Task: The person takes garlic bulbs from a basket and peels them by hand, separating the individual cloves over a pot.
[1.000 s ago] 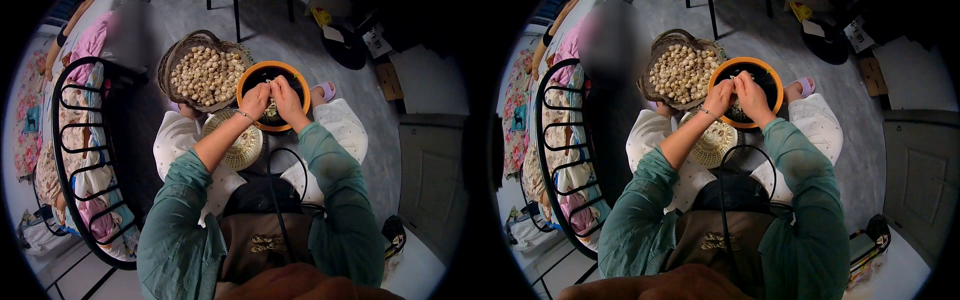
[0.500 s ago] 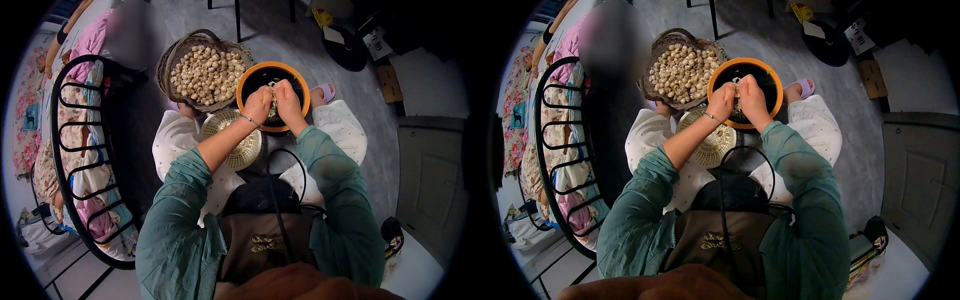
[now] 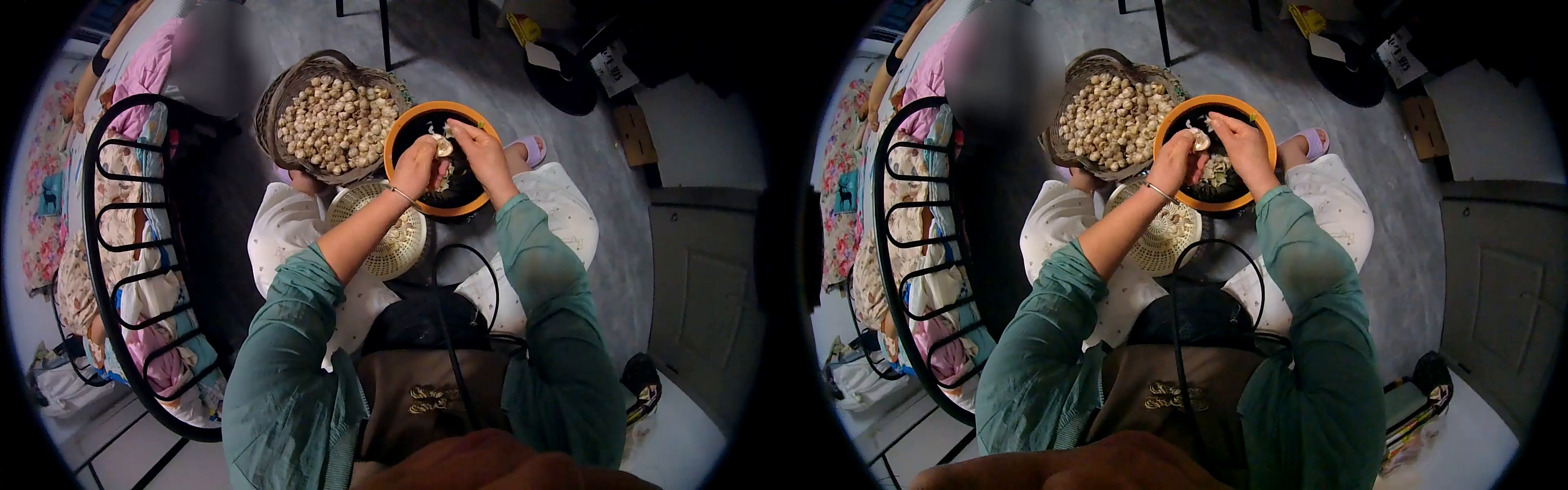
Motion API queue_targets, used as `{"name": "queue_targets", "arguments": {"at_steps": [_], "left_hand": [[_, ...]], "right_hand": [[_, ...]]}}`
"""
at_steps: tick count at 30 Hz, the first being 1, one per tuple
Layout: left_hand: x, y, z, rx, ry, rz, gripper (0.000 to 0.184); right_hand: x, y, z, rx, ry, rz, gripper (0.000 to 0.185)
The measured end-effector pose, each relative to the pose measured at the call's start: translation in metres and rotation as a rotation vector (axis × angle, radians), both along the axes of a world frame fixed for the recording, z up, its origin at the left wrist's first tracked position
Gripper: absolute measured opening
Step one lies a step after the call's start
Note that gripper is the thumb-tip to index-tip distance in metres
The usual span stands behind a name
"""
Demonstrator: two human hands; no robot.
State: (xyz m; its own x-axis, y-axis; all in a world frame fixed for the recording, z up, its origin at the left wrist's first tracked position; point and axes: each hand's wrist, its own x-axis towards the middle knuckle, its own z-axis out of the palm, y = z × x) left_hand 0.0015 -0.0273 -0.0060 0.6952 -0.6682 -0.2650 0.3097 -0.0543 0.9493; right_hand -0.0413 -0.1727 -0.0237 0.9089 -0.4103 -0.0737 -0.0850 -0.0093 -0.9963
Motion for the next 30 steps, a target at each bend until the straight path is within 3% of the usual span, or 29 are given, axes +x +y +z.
{"name": "queue_targets", "arguments": {"at_steps": [2, 6, 9, 11, 18, 20, 24, 26, 27, 30], "left_hand": [[0.003, 0.000, 0.000, 0.018, 0.028, 0.014, 0.036], [0.006, 0.001, -0.004, -0.010, -0.034, 0.019, 0.036], [0.008, 0.000, -0.007, -0.021, -0.047, 0.059, 0.035], [0.010, 0.000, -0.008, -0.079, -0.093, 0.039, 0.034], [0.010, 0.001, -0.003, -0.050, 0.016, 0.014, 0.035], [0.009, 0.001, -0.004, -0.023, -0.030, 0.003, 0.035], [0.009, 0.000, -0.009, -0.050, 0.037, 0.003, 0.036], [0.011, 0.000, -0.011, -0.114, 0.069, -0.005, 0.031], [0.011, 0.000, -0.009, -0.115, 0.068, -0.004, 0.031], [0.012, -0.001, -0.007, -0.153, 0.082, 0.039, 0.028]], "right_hand": [[-0.002, 0.000, 0.007, -0.248, -0.011, -0.007, 0.029], [-0.004, 0.004, 0.014, -0.210, 0.026, 0.041, 0.027], [-0.002, 0.011, 0.014, -0.112, -0.104, 0.057, 0.025], [-0.007, 0.018, 0.044, -0.333, 0.147, 0.205, 0.017], [-0.008, 0.015, 0.031, -0.490, -0.005, 0.175, 0.015], [-0.008, 0.017, 0.032, -0.685, 0.014, 0.126, 0.018], [-0.006, 0.013, 0.025, -0.473, 0.037, 0.077, 0.019], [-0.002, 0.004, 0.008, -0.338, -0.104, 0.035, 0.020], [-0.003, 0.002, 0.013, -0.430, -0.106, 0.008, 0.022], [-0.006, 0.006, 0.025, -0.375, -0.086, -0.021, 0.020]]}}
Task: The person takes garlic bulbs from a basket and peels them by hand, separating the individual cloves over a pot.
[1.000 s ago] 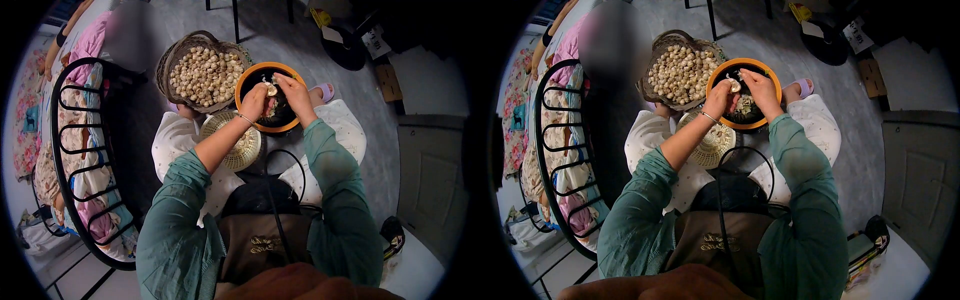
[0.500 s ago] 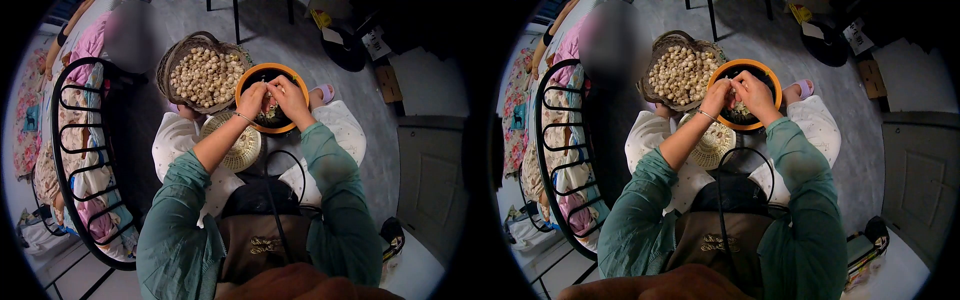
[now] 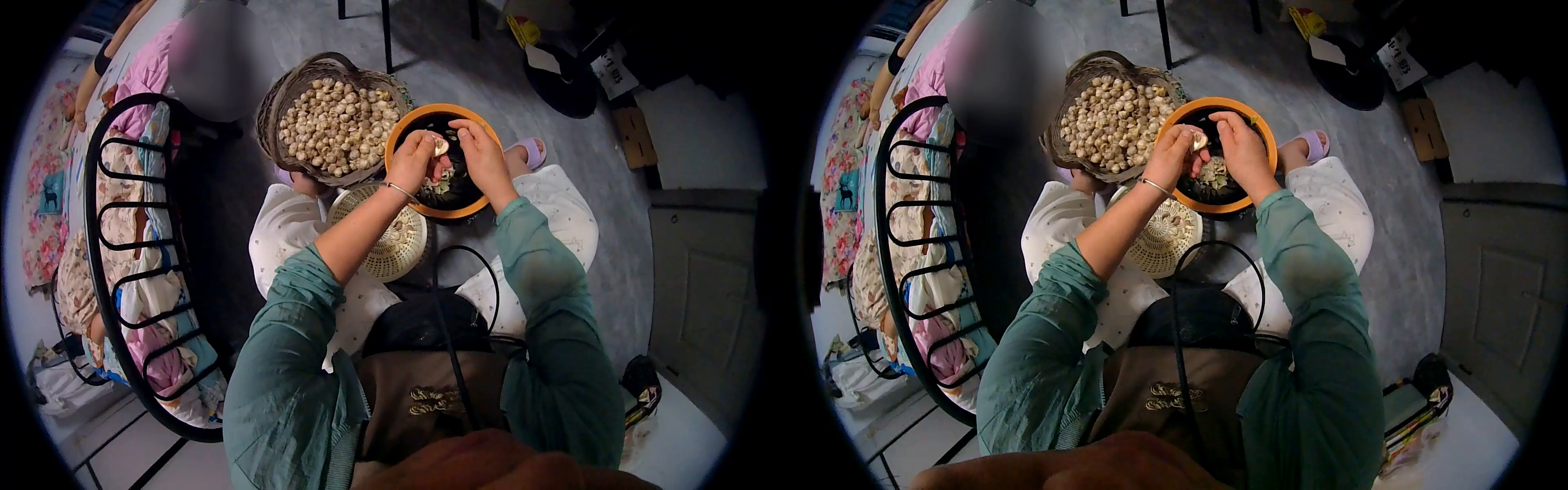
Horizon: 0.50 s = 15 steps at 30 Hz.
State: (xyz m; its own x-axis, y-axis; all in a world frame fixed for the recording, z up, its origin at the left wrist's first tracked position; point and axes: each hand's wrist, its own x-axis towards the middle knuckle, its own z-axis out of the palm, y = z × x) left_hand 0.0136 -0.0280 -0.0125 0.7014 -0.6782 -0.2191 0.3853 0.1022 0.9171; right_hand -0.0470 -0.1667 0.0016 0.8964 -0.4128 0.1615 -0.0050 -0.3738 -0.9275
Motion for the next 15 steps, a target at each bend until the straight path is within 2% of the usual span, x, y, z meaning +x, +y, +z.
{"name": "queue_targets", "arguments": {"at_steps": [4, 6, 7, 10, 14, 15], "left_hand": [[0.002, 0.001, -0.002, 0.036, 0.022, 0.041, 0.025], [0.002, 0.002, -0.004, 0.033, 0.018, 0.032, 0.026], [0.002, 0.002, -0.004, 0.052, 0.005, 0.016, 0.026], [0.001, 0.002, -0.005, 0.068, -0.013, 0.000, 0.027], [0.000, 0.001, 0.001, 0.076, -0.036, -0.023, 0.027], [0.000, 0.000, 0.001, 0.077, -0.036, -0.024, 0.027]], "right_hand": [[0.000, 0.006, 0.002, 0.165, 0.186, 0.183, 0.017], [-0.001, 0.010, 0.007, -0.134, 0.231, 0.171, 0.021], [0.001, 0.010, 0.000, -0.191, 0.056, 0.158, 0.019], [-0.002, 0.010, 0.008, -0.250, 0.092, 0.129, 0.019], [-0.003, 0.011, 0.011, -0.208, 0.141, 0.095, 0.017], [-0.001, 0.008, 0.004, -0.057, 0.088, 0.049, 0.016]]}}
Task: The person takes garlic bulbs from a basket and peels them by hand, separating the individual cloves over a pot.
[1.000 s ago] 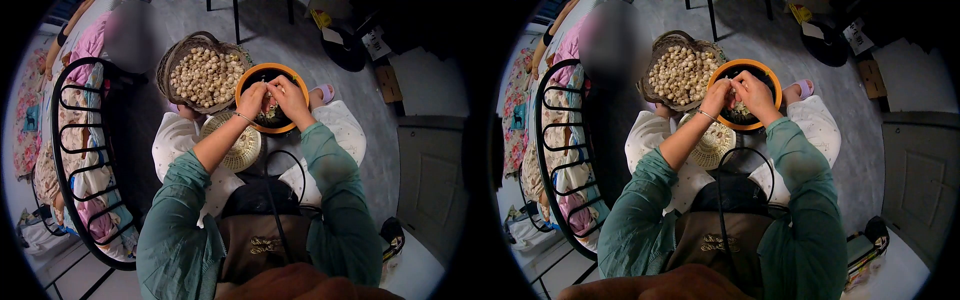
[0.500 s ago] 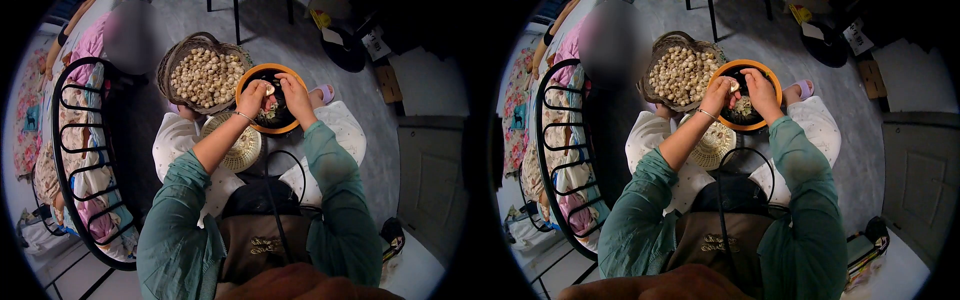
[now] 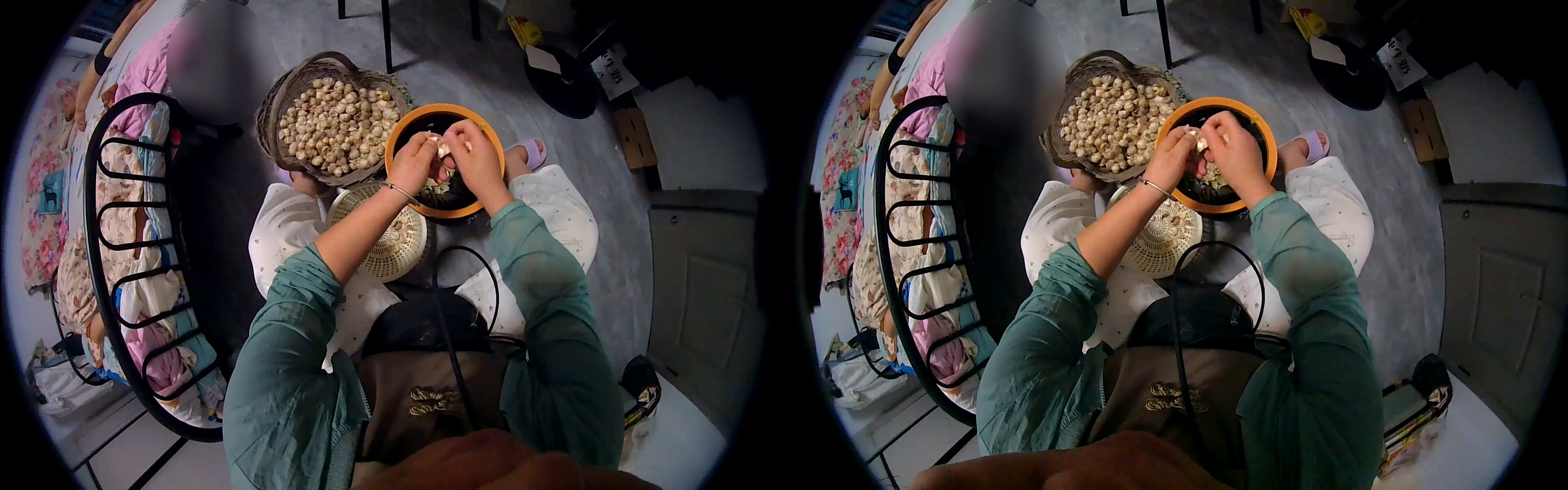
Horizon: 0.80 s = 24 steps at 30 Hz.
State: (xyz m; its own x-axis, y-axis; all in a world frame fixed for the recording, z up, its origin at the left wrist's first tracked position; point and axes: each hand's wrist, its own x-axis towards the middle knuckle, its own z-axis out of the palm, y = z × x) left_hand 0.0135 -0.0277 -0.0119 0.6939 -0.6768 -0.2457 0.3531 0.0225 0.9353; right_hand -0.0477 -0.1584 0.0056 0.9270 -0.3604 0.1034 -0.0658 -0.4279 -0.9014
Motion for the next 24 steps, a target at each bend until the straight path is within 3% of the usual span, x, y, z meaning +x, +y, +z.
{"name": "queue_targets", "arguments": {"at_steps": [1, 4, 8, 10, 11, 13, 17, 24], "left_hand": [[0.000, 0.000, 0.000, -0.005, 0.027, 0.000, 0.026], [0.001, 0.001, -0.001, -0.026, 0.044, 0.007, 0.026], [0.003, 0.001, -0.001, -0.033, 0.008, 0.020, 0.025], [0.003, 0.000, 0.001, -0.030, 0.000, 0.037, 0.023], [0.003, 0.000, 0.002, -0.026, -0.007, 0.055, 0.022], [0.003, 0.000, -0.003, -0.036, -0.016, 0.074, 0.021], [0.001, 0.000, 0.002, 0.030, -0.069, 0.109, 0.020], [0.007, 0.001, -0.004, 0.019, -0.059, 0.082, 0.020]], "right_hand": [[0.002, -0.003, -0.006, 0.150, -0.051, -0.050, 0.015], [0.006, -0.014, -0.017, 0.174, -0.090, -0.112, 0.017], [0.006, -0.020, -0.039, 0.043, 0.000, -0.102, 0.019], [0.006, -0.014, -0.039, 0.299, 0.006, -0.051, 0.018], [0.007, -0.012, -0.039, 0.297, 0.005, -0.049, 0.018], [0.008, -0.005, -0.024, 0.620, 0.019, 0.145, 0.018], [0.004, -0.001, -0.022, 0.367, 0.041, 0.124, 0.015], [0.004, -0.002, -0.017, 0.414, -0.044, 0.177, 0.012]]}}
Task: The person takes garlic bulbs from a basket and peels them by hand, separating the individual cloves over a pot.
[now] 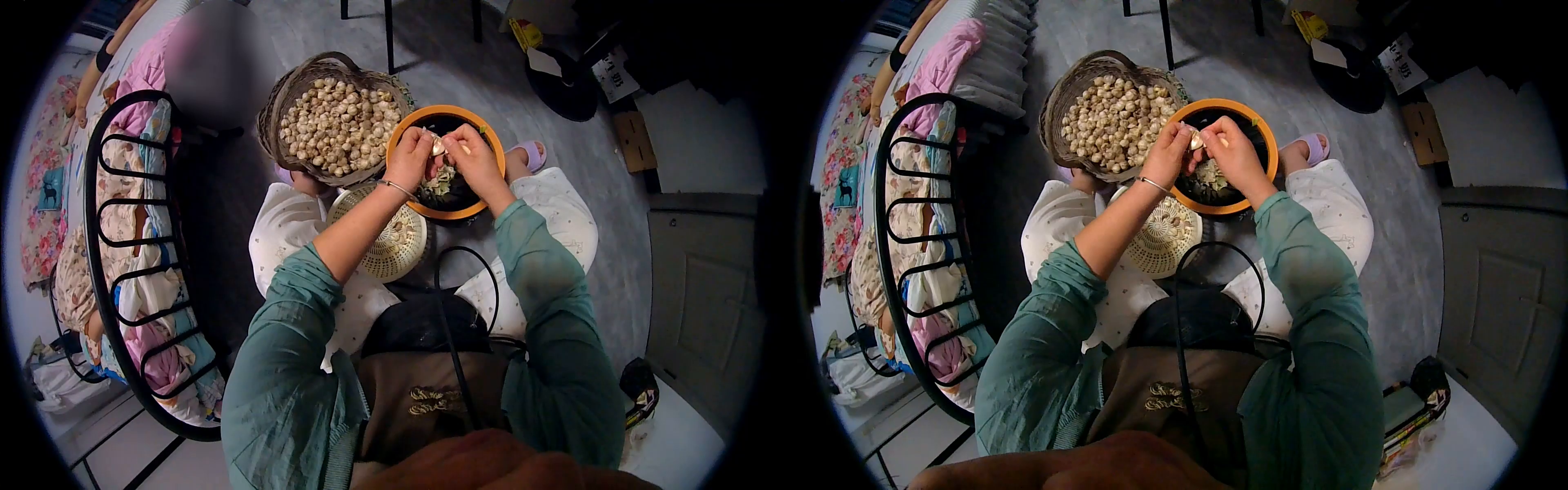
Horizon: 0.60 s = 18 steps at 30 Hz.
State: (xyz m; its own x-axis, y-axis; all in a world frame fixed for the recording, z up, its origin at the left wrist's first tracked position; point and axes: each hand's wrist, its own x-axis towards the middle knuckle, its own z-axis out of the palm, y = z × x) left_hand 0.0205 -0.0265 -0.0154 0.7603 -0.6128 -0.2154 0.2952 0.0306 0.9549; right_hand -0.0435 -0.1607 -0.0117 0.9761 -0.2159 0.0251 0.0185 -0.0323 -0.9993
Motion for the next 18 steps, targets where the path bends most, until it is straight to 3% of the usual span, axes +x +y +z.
{"name": "queue_targets", "arguments": {"at_steps": [2, 3, 5, 6, 9, 11, 12, 14, 18], "left_hand": [[-0.002, 0.000, 0.004, -0.019, 0.028, 0.004, 0.020], [-0.002, -0.001, 0.003, -0.019, 0.027, 0.004, 0.020], [-0.004, -0.001, 0.002, -0.089, 0.067, 0.024, 0.020], [-0.003, -0.001, 0.000, -0.089, 0.067, 0.024, 0.020], [-0.002, -0.003, -0.007, -0.049, 0.025, 0.049, 0.019], [-0.001, -0.003, -0.011, -0.097, 0.084, 0.078, 0.019], [-0.001, -0.003, -0.012, -0.096, 0.085, 0.079, 0.019], [-0.001, -0.002, -0.013, -0.061, 0.072, 0.076, 0.021], [0.001, 0.000, -0.003, 0.067, -0.110, -0.001, 0.021]], "right_hand": [[-0.002, -0.001, 0.010, 0.244, 0.201, 0.014, 0.013], [-0.003, -0.003, 0.009, 0.244, 0.201, 0.014, 0.013], [-0.004, -0.010, 0.004, 0.569, 0.296, 0.053, 0.015], [-0.003, -0.009, 0.004, 0.568, 0.296, 0.053, 0.015], [0.000, 0.000, -0.002, 0.423, 0.298, 0.037, 0.015], [0.001, 0.008, -0.009, 0.127, 0.107, 0.033, 0.018], [0.000, 0.008, -0.003, 0.128, 0.108, 0.033, 0.018], [-0.004, 0.004, 0.009, -0.338, 0.117, -0.035, 0.024], [-0.003, 0.002, -0.003, -0.356, 0.055, -0.038, 0.027]]}}
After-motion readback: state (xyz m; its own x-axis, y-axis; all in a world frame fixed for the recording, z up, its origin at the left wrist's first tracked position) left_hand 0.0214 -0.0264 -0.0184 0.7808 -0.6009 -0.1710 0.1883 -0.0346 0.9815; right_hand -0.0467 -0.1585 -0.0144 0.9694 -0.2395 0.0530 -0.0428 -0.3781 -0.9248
